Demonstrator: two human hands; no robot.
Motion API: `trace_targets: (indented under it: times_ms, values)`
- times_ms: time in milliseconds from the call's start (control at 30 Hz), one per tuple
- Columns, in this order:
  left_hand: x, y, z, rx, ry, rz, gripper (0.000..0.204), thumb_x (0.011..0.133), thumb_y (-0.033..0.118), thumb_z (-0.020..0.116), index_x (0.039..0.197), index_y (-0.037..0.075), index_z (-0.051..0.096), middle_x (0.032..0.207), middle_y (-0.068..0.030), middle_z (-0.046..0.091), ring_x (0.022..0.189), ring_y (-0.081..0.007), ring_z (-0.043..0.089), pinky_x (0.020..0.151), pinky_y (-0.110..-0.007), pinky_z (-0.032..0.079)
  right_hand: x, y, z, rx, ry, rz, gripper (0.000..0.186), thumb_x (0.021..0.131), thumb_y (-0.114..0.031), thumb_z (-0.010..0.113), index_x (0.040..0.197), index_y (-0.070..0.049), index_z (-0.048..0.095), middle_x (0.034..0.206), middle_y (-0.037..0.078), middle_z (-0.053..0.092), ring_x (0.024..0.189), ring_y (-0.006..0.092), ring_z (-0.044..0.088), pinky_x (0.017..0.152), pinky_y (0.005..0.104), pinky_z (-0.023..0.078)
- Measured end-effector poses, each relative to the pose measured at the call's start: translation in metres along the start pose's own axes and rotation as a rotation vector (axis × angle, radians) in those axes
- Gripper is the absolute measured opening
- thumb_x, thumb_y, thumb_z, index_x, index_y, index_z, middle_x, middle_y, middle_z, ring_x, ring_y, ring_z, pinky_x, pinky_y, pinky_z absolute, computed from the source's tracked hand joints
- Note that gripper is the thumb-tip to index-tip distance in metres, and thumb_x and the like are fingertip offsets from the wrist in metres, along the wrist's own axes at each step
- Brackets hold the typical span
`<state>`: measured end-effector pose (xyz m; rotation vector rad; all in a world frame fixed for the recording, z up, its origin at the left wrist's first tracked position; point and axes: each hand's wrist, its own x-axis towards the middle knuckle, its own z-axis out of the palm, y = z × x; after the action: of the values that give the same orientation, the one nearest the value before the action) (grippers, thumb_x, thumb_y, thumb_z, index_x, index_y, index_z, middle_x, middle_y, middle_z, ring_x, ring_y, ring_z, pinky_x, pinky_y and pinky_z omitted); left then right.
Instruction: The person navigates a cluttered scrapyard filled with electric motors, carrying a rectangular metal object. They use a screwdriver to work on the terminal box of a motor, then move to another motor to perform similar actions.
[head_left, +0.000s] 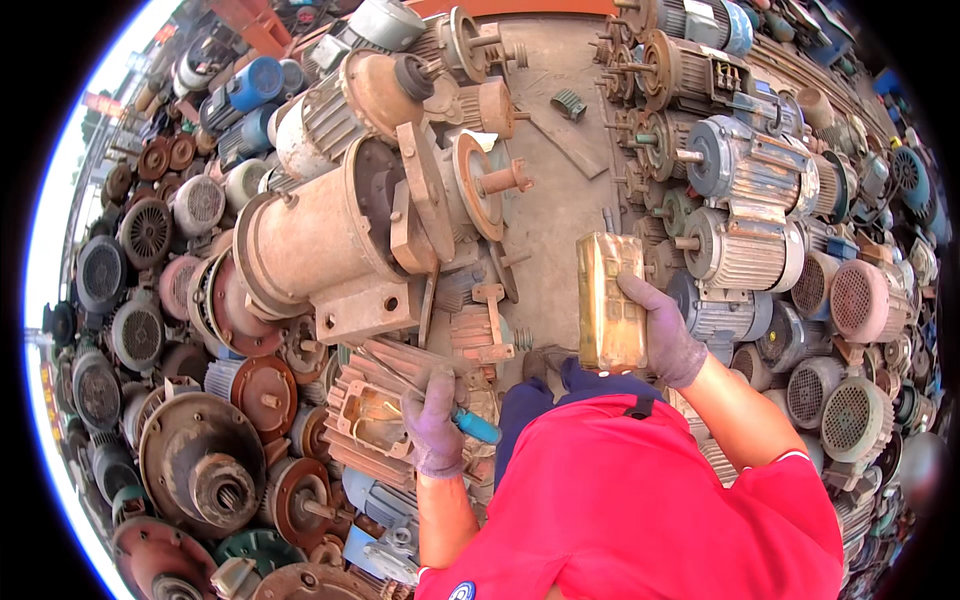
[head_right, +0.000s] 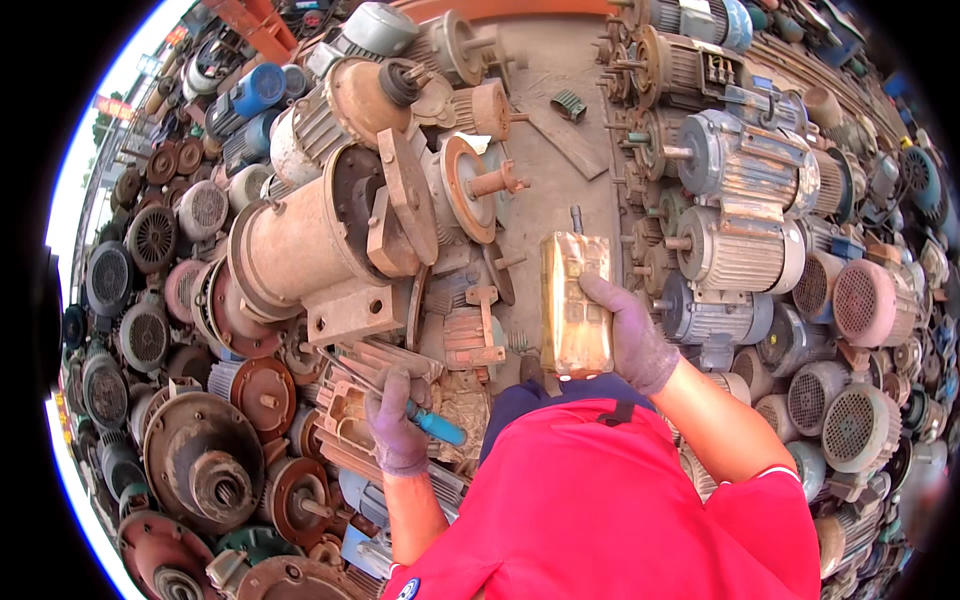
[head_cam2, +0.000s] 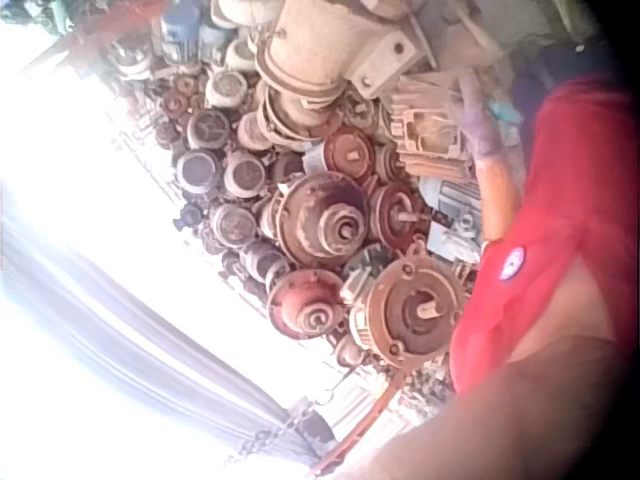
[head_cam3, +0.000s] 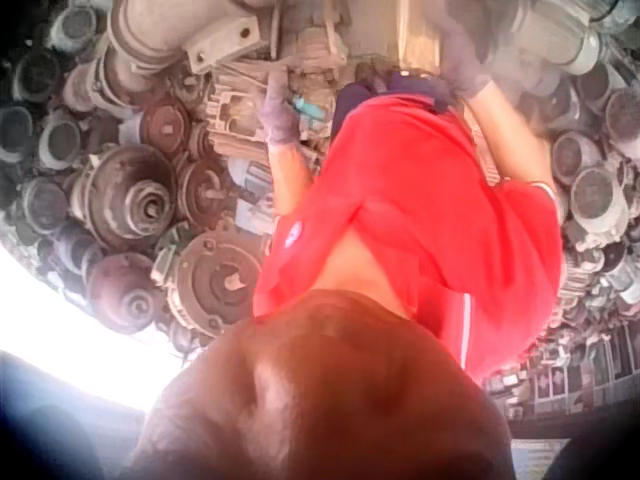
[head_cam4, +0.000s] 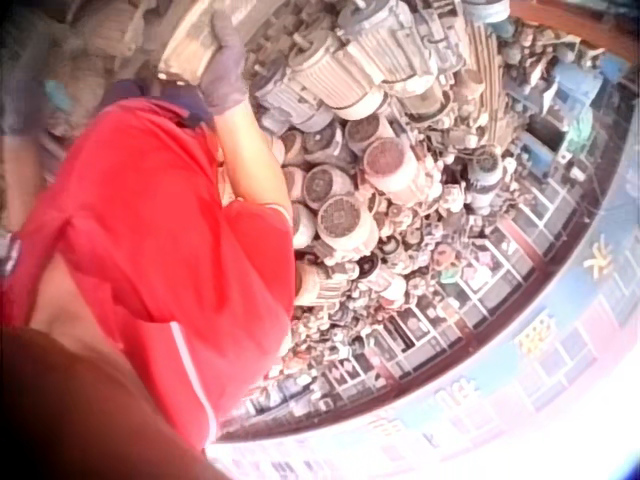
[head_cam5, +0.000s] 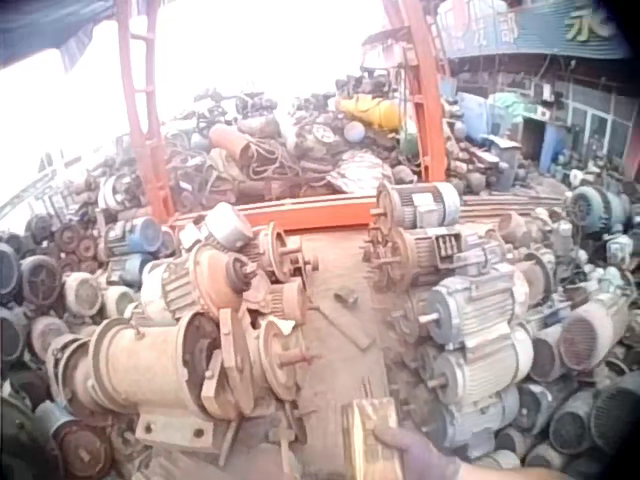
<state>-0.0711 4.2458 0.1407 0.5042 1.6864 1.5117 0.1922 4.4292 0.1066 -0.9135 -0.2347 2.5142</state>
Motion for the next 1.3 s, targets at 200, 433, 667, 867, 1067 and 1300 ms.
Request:
trace_targets:
  times_ms: [200, 433, 667, 867, 1067, 1300]
  values:
    - [0.055, -0.019, 0.031, 0.059, -0.332, -0.068, 0.036, 0.101, 0.028, 0.06, 0.099, -0.005, 0.072, 0.067, 0.001, 0.051, 0.059, -0.0095, 0.046, 0.055, -0.025, 0.035, -0.064, 0.022, -0.03, 0.076, 0.227, -0.233, 0.047, 0.104, -0.033, 0.061, 0.133, 0.003, 0.057, 0.109, 0.02, 0.073, 0.091, 0.0341, 0.076, 0.081, 0.0487, 0.064]
    - [0.102, -0.029, 0.084, 0.12, -0.653, -0.028, 0.034, 0.104, 0.027, 0.055, 0.097, -0.003, 0.069, 0.069, 0.0024, 0.047, 0.061, -0.0073, 0.042, 0.053, -0.024, 0.033, -0.175, 0.064, -0.054, 0.167, 0.532, -0.528, 0.043, 0.099, -0.022, 0.069, 0.134, 0.001, 0.058, 0.105, 0.011, 0.075, 0.082, 0.0198, 0.076, 0.073, 0.0333, 0.064]
    - [0.045, -0.041, 0.203, 0.074, -0.927, -0.065, 0.033, 0.108, 0.03, 0.05, 0.085, 0.007, 0.056, 0.068, 0.0041, 0.037, 0.059, -0.0077, 0.033, 0.054, -0.026, 0.029, -0.212, 0.138, -0.091, 0.507, 0.508, -0.805, 0.039, 0.101, -0.018, 0.066, 0.135, 0.0, 0.057, 0.109, 0.011, 0.073, 0.088, 0.0204, 0.076, 0.075, 0.0381, 0.065]
    - [0.038, 0.016, 0.257, 0.165, -1.009, 0.018, 0.031, 0.107, 0.025, 0.051, 0.084, 0.005, 0.057, 0.067, 0.0012, 0.042, 0.059, -0.0106, 0.038, 0.056, -0.028, 0.032, -0.192, 0.11, -0.109, 0.684, 0.353, -0.739, 0.041, 0.103, -0.024, 0.061, 0.135, 0.001, 0.056, 0.112, 0.014, 0.072, 0.093, 0.0263, 0.075, 0.081, 0.0406, 0.064]
    - [0.092, 0.038, 0.236, 0.222, -0.812, -0.038, 0.04, 0.101, 0.03, 0.057, 0.107, -0.005, 0.075, 0.071, -0.0007, 0.055, 0.067, -0.0113, 0.051, 0.063, -0.027, 0.041, -0.159, 0.059, -0.112, 0.557, 0.448, -0.745, 0.051, 0.103, -0.034, 0.057, 0.141, 0.001, 0.054, 0.124, 0.018, 0.069, 0.107, 0.0301, 0.07, 0.094, 0.0436, 0.059]
    - [0.165, 0.03, 0.198, 0.077, -0.554, -0.103, 0.039, 0.102, 0.031, 0.056, 0.104, -0.004, 0.074, 0.068, 0.0002, 0.052, 0.062, -0.0107, 0.049, 0.059, -0.027, 0.039, -0.094, -0.02, -0.099, 0.384, 0.323, -0.628, 0.054, 0.104, -0.039, 0.057, 0.144, -0.002, 0.051, 0.126, 0.018, 0.067, 0.111, 0.0349, 0.069, 0.096, 0.0511, 0.057]
